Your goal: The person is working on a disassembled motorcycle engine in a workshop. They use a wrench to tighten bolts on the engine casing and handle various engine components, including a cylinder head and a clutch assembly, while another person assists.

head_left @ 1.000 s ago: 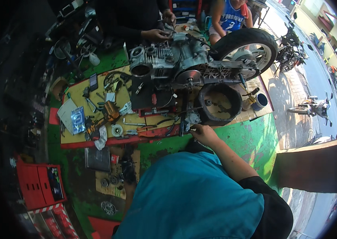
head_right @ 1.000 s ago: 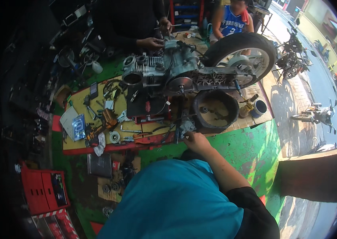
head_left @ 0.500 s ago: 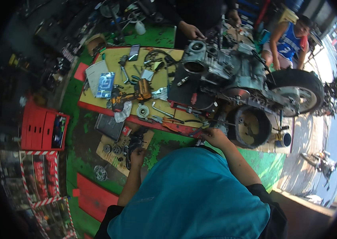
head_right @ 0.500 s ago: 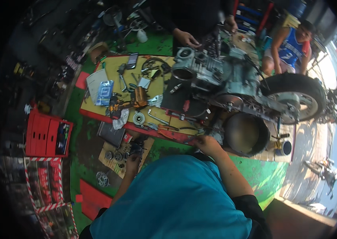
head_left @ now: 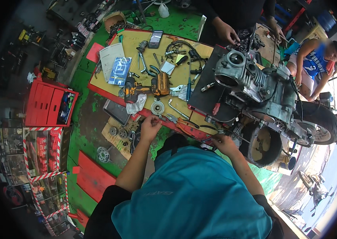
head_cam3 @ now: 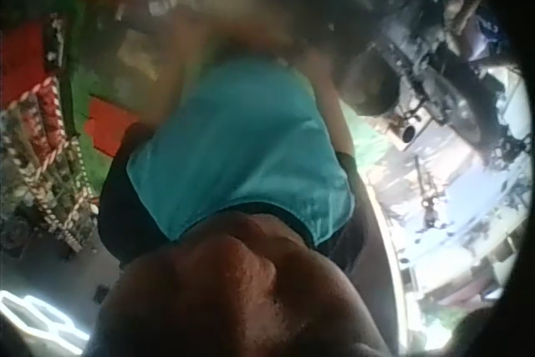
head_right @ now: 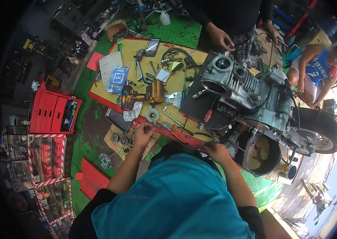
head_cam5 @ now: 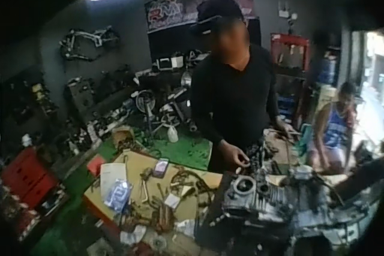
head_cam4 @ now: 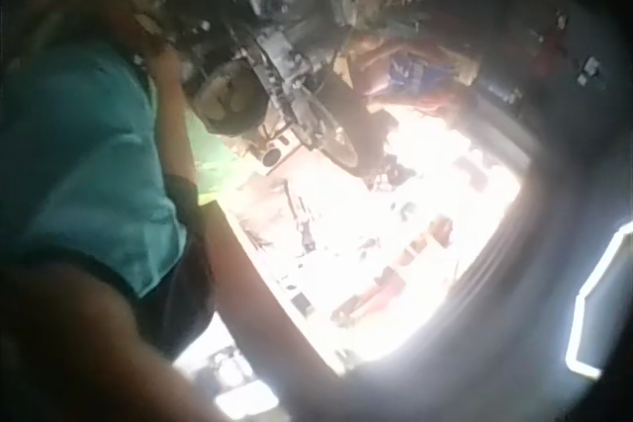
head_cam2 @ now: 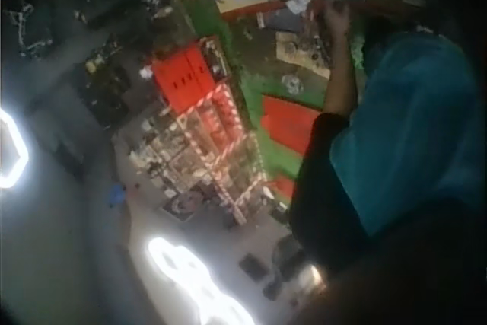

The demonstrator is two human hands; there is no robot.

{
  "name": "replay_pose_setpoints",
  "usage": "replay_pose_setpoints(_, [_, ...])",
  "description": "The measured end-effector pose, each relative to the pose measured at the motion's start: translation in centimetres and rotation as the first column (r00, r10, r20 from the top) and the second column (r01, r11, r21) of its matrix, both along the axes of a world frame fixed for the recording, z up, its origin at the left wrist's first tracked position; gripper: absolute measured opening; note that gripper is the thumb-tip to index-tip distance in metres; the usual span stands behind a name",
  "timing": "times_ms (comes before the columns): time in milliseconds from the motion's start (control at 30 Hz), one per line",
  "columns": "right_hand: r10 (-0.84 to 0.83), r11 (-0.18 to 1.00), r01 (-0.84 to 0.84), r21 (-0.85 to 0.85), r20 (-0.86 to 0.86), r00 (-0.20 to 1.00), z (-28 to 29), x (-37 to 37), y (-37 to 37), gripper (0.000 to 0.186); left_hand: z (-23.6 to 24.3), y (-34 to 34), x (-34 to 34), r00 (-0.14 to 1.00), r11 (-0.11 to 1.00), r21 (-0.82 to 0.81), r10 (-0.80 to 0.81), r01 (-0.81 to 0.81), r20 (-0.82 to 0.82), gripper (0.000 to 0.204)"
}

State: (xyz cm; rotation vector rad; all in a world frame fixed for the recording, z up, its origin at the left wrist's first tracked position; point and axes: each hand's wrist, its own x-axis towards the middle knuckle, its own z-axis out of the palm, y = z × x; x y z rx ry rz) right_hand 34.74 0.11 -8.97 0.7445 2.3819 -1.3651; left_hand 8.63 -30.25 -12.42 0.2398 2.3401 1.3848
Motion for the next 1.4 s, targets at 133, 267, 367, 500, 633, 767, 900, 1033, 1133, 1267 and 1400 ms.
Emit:
replay_pose_setpoints(133, [0.006, 0.991, -0.010, -0.136, -0.023, 1.000, -1.6, -4.5, -3.5, 0.039, 0.7, 2.5, -4.1, 0.975, 0.979, -0.046, -0.204, 0.200, -0.089, 0.023])
replay_pose_setpoints(267, [0.202, 0.972, -0.150, 0.180, -0.316, 0.927, -3.9, -13.2, -7.9, 0.039, 1.0, 4.0, -8.6, 0.904, 0.906, -0.100, -0.420, 0.412, -0.083, 0.025])
replay_pose_setpoints(367, [0.264, 0.907, -0.155, 0.391, -0.242, 0.934, -5.4, -19.7, -9.9, 0.036, 1.5, 3.2, -11.6, 0.857, 0.857, -0.128, -0.510, 0.499, -0.070, 0.028])
replay_pose_setpoints(500, [0.206, 0.855, -0.181, 0.486, 0.002, 0.979, -6.7, -24.8, -11.8, 0.033, 2.0, 0.6, -15.0, 0.837, 0.839, -0.114, -0.542, 0.533, -0.077, 0.027])
replay_pose_setpoints(633, [0.158, 0.865, -0.183, 0.466, 0.093, 0.983, -6.5, -26.1, -12.1, 0.031, 1.3, -1.4, -16.8, 0.857, 0.857, -0.054, -0.506, 0.512, 0.096, 0.025])
replay_pose_setpoints(767, [0.156, 0.882, -0.143, 0.450, 0.008, 0.988, -3.1, -25.8, -12.6, 0.030, 0.7, -1.4, -17.3, 0.818, 0.829, 0.045, -0.558, 0.558, 0.141, 0.023])
replay_pose_setpoints(900, [0.008, 0.936, 0.080, 0.342, -0.248, 0.969, 3.2, -23.5, -12.9, 0.031, 2.4, 1.6, -16.3, 0.689, 0.691, 0.175, -0.720, 0.701, 0.082, 0.033])
replay_pose_setpoints(1033, [-0.347, 0.888, 0.452, 0.082, -0.524, 0.778, 8.0, -20.4, -11.4, 0.033, 6.7, 6.7, -13.4, 0.440, 0.421, 0.257, -0.898, 0.870, -0.017, 0.046])
replay_pose_setpoints(1133, [-0.707, 0.675, 0.649, -0.351, -0.560, 0.432, 9.7, -19.0, -10.2, 0.022, 9.9, 11.6, -11.2, 0.337, 0.297, 0.312, -0.938, 0.902, -0.082, 0.041])
replay_pose_setpoints(1267, [-0.891, 0.387, 0.687, -0.616, -0.442, 0.106, 10.8, -17.9, -7.9, 0.019, 12.0, 17.1, -10.0, 0.263, 0.245, 0.260, -0.964, 0.934, -0.039, 0.032])
replay_pose_setpoints(1400, [-0.874, 0.368, 0.801, -0.473, -0.471, 0.123, 11.7, -17.4, -5.5, 0.028, 11.0, 20.6, -9.3, 0.241, 0.205, 0.222, -0.959, 0.953, -0.150, 0.028])
